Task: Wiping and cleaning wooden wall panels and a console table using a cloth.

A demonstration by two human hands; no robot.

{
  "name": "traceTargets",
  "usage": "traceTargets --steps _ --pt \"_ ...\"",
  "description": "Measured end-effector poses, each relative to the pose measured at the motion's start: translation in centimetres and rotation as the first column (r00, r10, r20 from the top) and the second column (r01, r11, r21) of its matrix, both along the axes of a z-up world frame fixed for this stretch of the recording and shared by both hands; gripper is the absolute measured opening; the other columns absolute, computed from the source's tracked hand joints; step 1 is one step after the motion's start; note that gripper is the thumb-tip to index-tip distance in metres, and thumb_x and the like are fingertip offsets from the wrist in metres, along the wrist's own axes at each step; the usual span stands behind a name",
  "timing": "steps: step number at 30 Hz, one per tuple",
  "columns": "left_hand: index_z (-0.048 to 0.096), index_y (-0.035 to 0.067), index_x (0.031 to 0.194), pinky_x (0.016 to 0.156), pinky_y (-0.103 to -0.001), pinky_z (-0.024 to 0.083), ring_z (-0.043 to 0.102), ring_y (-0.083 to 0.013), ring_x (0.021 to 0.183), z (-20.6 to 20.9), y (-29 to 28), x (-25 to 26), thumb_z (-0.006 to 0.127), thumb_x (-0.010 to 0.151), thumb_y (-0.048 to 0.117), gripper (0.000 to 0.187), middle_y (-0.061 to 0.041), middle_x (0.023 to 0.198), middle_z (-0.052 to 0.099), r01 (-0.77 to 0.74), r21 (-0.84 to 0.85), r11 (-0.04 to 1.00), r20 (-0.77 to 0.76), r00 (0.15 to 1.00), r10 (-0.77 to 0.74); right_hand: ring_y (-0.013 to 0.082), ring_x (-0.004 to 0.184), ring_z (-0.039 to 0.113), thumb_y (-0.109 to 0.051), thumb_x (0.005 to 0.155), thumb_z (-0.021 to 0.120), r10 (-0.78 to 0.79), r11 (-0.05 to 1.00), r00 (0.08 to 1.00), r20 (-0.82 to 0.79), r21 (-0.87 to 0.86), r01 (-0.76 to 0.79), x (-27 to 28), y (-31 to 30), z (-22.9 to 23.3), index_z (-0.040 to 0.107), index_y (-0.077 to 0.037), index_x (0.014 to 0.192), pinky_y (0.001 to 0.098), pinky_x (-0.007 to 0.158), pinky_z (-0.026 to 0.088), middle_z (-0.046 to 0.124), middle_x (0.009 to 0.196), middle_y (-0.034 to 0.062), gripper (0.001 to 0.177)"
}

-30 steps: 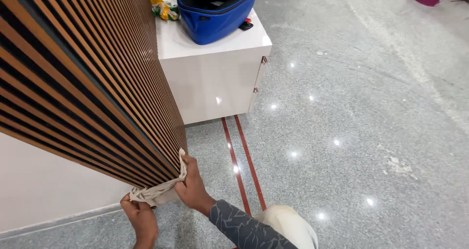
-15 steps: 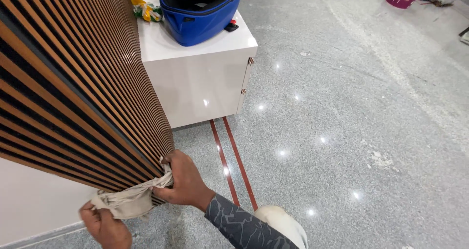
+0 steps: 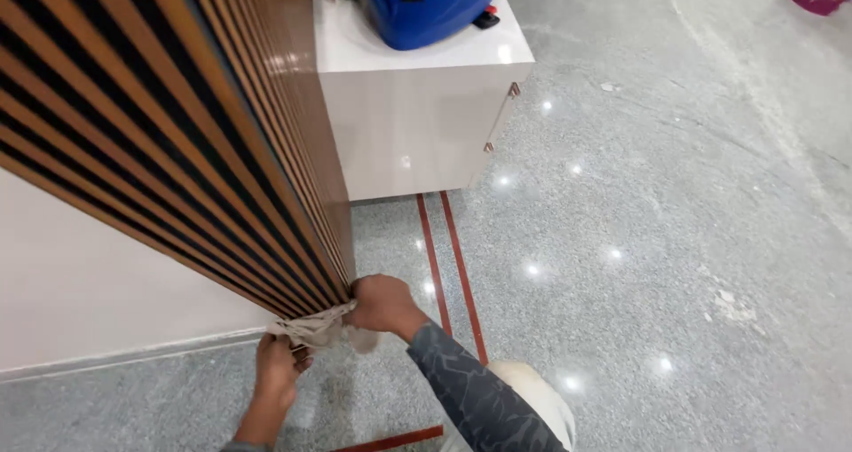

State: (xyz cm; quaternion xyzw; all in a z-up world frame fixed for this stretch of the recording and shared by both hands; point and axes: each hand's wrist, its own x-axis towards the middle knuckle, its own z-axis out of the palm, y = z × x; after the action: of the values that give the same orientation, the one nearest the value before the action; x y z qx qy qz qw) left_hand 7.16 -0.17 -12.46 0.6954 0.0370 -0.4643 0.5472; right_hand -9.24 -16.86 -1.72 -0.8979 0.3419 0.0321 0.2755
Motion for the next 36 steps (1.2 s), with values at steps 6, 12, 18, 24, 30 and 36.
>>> traceTargets --steps 6,12,18,24,30,36 --pt "0.035 0.009 0.132 0.073 -0.038 0.056 0.065 -0.0201 0.090 7.3 -0.1 -3.3 0.052 0.094 0.007 0.042 -0.007 0.112 0.061 -0.099 -0.337 0.936 0.203 0.963 0.175 0.0204 0.065 0.054 -0.051 0.076 0.089 0.035 0.967 0.939 0.343 0.227 -0.119 -0.2 -3.0 2.5 0.064 -0.003 0.075 0.0402 0.059 0.046 0.055 0.068 0.0093 0.054" --pt "0.030 0.000 0.132 0.082 -0.034 0.057 0.064 -0.0189 0.103 8.0 -0.9 -3.4 0.060 0.102 0.020 0.047 -0.012 0.116 0.060 0.142 -0.459 0.877 0.520 0.843 0.136 0.0100 0.062 0.048 -0.037 0.076 0.091 -0.062 0.903 0.864 0.500 0.396 -0.165 -0.2 -3.2 3.5 0.060 -0.003 0.071 0.0369 0.054 0.041 0.051 0.063 0.0004 0.046" --pt "0.031 0.002 0.135 0.077 -0.035 0.054 0.067 -0.0224 0.096 0.0 0.0 -3.0 0.058 0.102 0.026 0.049 -0.014 0.107 0.067 0.244 -0.131 0.961 0.433 0.886 -0.166 0.0169 0.058 0.064 -0.050 0.064 0.091 0.083 0.987 0.914 0.398 0.097 -0.132 0.8 -1.6 1.1 0.074 -0.005 0.082 0.0361 0.055 0.051 0.066 0.066 0.0051 0.051" --pt "0.031 0.008 0.141 0.081 -0.043 0.055 0.063 -0.0250 0.102 -4.4 -0.8 -3.9 0.053 0.103 0.024 0.046 -0.013 0.120 0.058 0.316 -0.164 0.934 0.276 0.924 -0.264 0.0249 0.052 0.066 -0.075 0.064 0.079 0.059 0.982 0.993 0.103 -0.184 -0.039 1.7 0.3 0.0 0.075 -0.007 0.070 0.0386 0.052 0.053 0.065 0.057 0.0098 0.068" --pt "0.040 0.007 0.138 0.084 -0.039 0.057 0.068 -0.0210 0.100 -1.7 -1.7 -5.4 0.048 0.107 0.023 0.037 -0.011 0.118 0.065 0.174 -0.181 0.968 0.099 0.982 -0.158 0.0213 0.048 0.060 -0.068 0.076 0.079 -0.053 0.997 0.996 -0.066 0.056 0.056 1.6 -0.5 1.2 0.073 -0.006 0.064 0.0372 0.050 0.050 0.061 0.055 0.0094 0.064" --pt "0.042 0.006 0.141 0.089 -0.036 0.054 0.064 -0.0190 0.107 5.0 -1.0 -6.8 0.046 0.107 0.019 0.037 -0.010 0.123 0.064 0.194 -0.489 0.850 0.280 0.958 -0.058 0.0172 0.062 0.059 -0.031 0.090 0.081 -0.267 0.705 0.904 0.334 0.707 -0.053 -1.2 -4.0 1.0 0.073 -0.006 0.079 0.0358 0.064 0.052 0.068 0.072 0.0068 0.028"
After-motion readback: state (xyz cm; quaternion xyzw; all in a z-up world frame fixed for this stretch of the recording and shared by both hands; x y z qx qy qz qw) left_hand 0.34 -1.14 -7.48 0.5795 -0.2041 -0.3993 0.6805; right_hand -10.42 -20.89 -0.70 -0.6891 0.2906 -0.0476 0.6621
